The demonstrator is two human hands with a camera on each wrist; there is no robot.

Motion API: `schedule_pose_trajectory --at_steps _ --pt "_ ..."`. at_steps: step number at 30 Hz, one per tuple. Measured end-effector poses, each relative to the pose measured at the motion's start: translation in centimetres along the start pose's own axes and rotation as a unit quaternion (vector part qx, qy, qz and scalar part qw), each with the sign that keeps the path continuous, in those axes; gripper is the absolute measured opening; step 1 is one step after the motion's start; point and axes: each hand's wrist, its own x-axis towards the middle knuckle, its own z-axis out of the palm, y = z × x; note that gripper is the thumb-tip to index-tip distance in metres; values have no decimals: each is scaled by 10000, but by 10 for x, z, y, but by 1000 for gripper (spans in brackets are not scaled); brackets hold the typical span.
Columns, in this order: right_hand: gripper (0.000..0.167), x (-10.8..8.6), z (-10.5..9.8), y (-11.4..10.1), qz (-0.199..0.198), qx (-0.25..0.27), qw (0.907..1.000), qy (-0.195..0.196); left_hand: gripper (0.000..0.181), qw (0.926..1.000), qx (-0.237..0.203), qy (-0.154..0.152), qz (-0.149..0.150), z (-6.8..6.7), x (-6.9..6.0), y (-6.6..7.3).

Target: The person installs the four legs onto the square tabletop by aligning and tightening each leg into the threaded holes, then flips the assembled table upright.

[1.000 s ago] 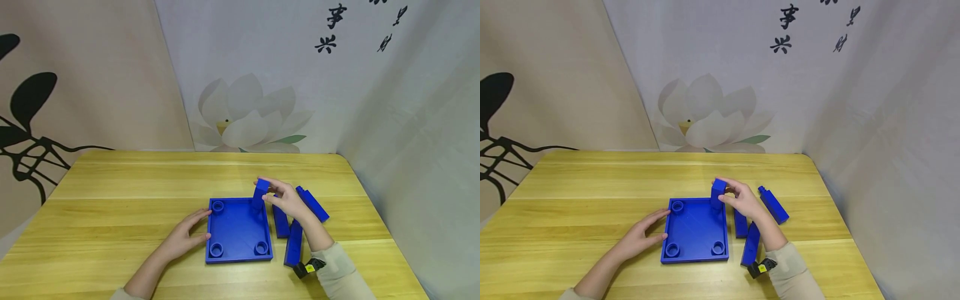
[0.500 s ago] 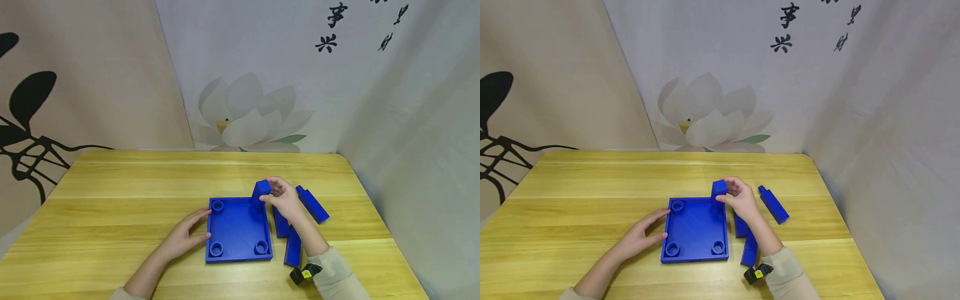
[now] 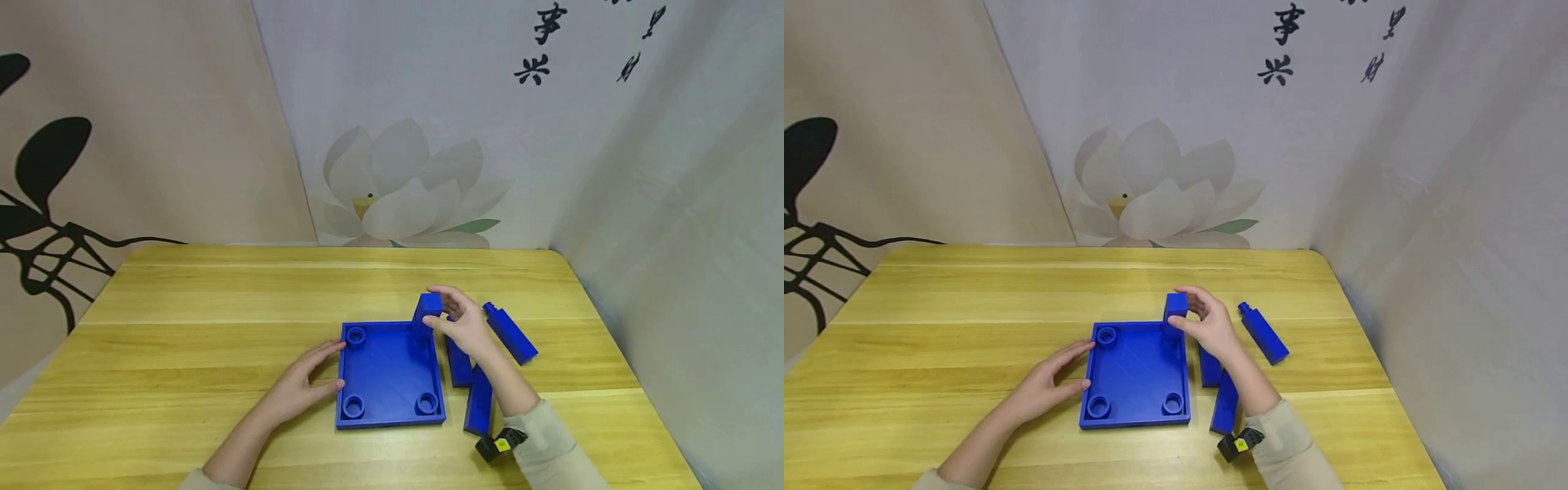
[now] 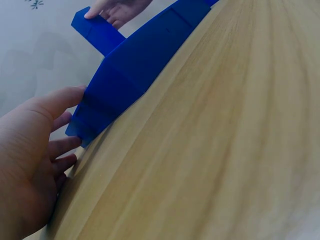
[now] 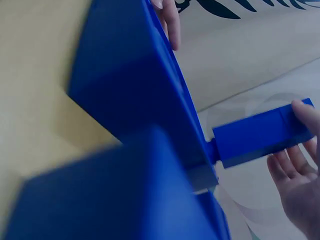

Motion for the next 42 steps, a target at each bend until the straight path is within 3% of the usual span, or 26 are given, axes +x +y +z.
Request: schedule_pose_trajectory --at_steps 3,9,15,19,24,28,35,42 --pt "48 3 -7 -3 -74 -76 9985 -533 64 10000 9 7 7 0 0 -1" --pt "48 9 -18 -1 -330 349 9863 -1578 64 10000 34 -18 -6 1 0 -2" --pt "49 11 -20 3 -351 441 9821 -1798 64 10000 40 -19 15 1 0 -3" --pt "47 7 -18 3 -159 441 9864 -1576 64 9999 54 -10 91 1 1 -3" --pt "48 0 -11 1 131 382 9944 -977 63 9999 59 -1 142 1 1 -3" --pt "48 -4 -4 0 63 398 9980 -494 63 9999 37 0 141 1 1 -2" --pt "54 -5 8 -1 260 269 9991 220 63 9999 24 -1 105 -1 0 0" --pt "51 -4 15 1 398 243 9966 680 64 10000 0 -7 70 -1 0 0"
